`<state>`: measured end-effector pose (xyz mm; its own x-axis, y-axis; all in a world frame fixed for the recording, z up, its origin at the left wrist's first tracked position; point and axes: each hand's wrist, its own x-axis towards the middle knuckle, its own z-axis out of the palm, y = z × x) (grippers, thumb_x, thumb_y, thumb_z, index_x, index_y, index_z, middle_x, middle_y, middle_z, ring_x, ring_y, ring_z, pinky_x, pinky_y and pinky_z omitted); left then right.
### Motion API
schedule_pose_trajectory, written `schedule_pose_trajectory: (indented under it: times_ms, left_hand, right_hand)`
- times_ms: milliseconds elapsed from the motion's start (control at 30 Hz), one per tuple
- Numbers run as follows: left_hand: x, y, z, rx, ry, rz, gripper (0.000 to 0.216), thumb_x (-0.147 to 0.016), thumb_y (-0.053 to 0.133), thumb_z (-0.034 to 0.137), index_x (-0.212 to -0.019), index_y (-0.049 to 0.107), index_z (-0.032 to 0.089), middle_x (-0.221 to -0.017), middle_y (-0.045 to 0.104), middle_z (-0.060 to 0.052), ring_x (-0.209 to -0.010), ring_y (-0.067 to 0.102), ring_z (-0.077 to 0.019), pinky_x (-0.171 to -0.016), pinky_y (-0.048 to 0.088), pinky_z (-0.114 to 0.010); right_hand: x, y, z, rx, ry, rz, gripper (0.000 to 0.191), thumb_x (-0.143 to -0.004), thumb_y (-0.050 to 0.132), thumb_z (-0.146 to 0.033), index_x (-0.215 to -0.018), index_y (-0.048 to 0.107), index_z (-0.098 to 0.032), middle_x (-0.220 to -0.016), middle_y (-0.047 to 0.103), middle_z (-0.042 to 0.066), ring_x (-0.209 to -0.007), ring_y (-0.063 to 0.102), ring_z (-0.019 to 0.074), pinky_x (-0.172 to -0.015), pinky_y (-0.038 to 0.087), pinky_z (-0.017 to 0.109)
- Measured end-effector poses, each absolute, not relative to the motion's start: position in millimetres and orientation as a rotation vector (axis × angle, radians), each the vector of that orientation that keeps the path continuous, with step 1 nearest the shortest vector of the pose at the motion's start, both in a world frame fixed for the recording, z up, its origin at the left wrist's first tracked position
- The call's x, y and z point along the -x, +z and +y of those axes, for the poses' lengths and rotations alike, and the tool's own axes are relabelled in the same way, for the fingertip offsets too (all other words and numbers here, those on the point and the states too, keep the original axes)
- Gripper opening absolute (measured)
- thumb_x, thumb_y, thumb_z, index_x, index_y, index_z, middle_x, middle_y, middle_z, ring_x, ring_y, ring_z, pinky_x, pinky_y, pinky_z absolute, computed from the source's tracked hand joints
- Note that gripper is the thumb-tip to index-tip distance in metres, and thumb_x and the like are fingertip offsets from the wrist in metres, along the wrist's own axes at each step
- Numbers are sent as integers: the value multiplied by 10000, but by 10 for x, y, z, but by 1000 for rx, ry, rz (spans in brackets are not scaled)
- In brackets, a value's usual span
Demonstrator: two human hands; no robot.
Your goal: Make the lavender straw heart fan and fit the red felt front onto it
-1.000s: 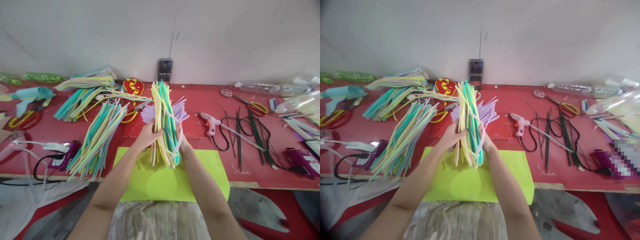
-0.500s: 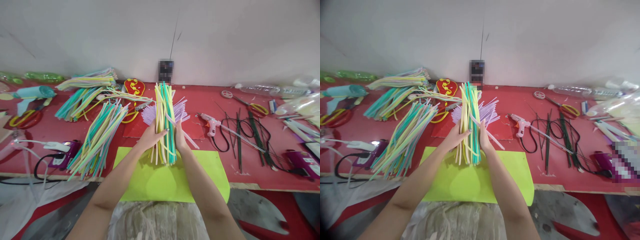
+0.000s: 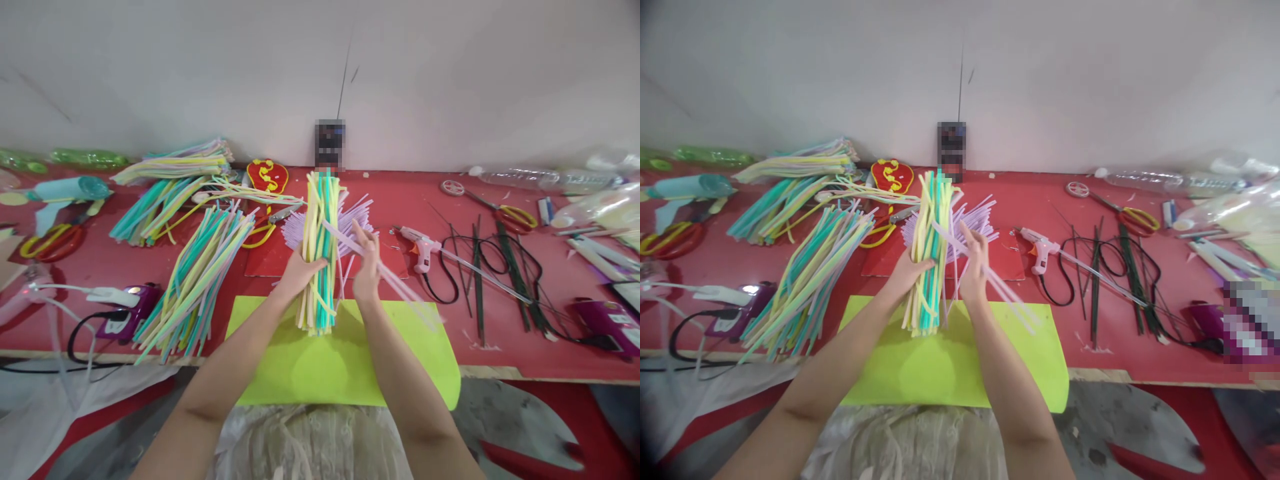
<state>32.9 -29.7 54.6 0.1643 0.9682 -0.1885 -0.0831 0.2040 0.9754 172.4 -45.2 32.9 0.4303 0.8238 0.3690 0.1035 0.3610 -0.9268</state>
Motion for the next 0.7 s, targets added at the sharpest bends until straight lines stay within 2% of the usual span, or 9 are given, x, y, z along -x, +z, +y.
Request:
schedule_pose_trajectory:
  times_ms: [33, 67, 133, 200, 300, 367, 433, 533, 700]
  left_hand:
    - [-292, 570, -283, -1026, 1031, 1120, 447, -567, 673, 187, -1001, 577, 151, -843, 668, -31, -725, 635, -179, -666, 519, -299]
    - [-249, 593, -262, -982, 1075, 1121, 424, -568, 671, 201, -980, 582, 155, -800, 661, -16, -685, 625, -164, -641, 512, -284]
    - [-154, 638, -202, -884, 1172, 1097, 368, -577, 666, 241, -927, 587, 157, -720, 636, 7, -605, 596, -137, -594, 497, -262]
    - [-63, 680, -133, -798, 1287, 1083, 335, -577, 667, 274, -879, 585, 156, -676, 612, 20, -549, 567, -116, -559, 485, -246]
    - [29, 731, -55, -761, 1436, 1081, 342, -557, 673, 257, -874, 587, 158, -682, 606, 29, -538, 560, -104, -541, 475, -228]
    - [50, 748, -36, -770, 1464, 1077, 349, -561, 666, 248, -890, 592, 158, -680, 603, 32, -535, 561, -107, -532, 472, -227]
    - [47, 743, -35, -785, 1447, 1077, 348, -572, 658, 258, -898, 594, 155, -667, 600, 29, -532, 566, -117, -531, 475, -237]
    - [33, 703, -41, -806, 1404, 1085, 366, -572, 663, 272, -911, 592, 155, -675, 605, 21, -561, 586, -137, -557, 492, -257]
    - [34, 631, -42, -902, 1319, 1120, 424, -572, 675, 280, -969, 584, 162, -766, 634, 1, -638, 612, -147, -615, 508, -270]
  right_hand:
    - [-1798, 335, -430, 1105, 588, -929, 484, -929, 269, -483, -1027, 679, -246, -836, 575, 37, -731, 540, 148, -734, 482, 330]
    - [-1881, 342, -405, 1071, 600, -831, 503, -926, 257, -473, -918, 690, -217, -645, 501, 5, -572, 474, 126, -622, 463, 299]
    - [-2040, 357, -353, 1000, 589, -662, 476, -916, 268, -467, -857, 659, -201, -508, 364, -47, -435, 344, 100, -488, 388, 253]
    - [-2147, 361, -309, 1007, 508, -611, 453, -914, 282, -490, -898, 632, -203, -539, 410, -45, -450, 382, 98, -480, 378, 240]
    - [-2168, 301, -272, 1193, 386, -847, 346, -885, 408, -461, -977, 631, -214, -724, 546, 1, -641, 530, 127, -608, 449, 277]
    - [-2129, 218, -268, 1360, 345, -1159, 263, -831, 505, -322, -1029, 654, -236, -833, 568, 20, -776, 549, 151, -743, 464, 327]
    - [-2104, 135, -274, 1479, 329, -1387, 367, -779, 484, -169, -1087, 662, -258, -887, 556, 31, -833, 536, 158, -827, 450, 353]
    - [-2140, 68, -280, 1583, 304, -1369, 486, -735, 434, -95, -1140, 644, -263, -925, 546, 43, -809, 536, 146, -803, 457, 331]
    - [-2184, 121, -259, 1513, 491, -1053, 349, -748, 519, -208, -1076, 637, -212, -914, 600, 36, -727, 561, 120, -670, 456, 269]
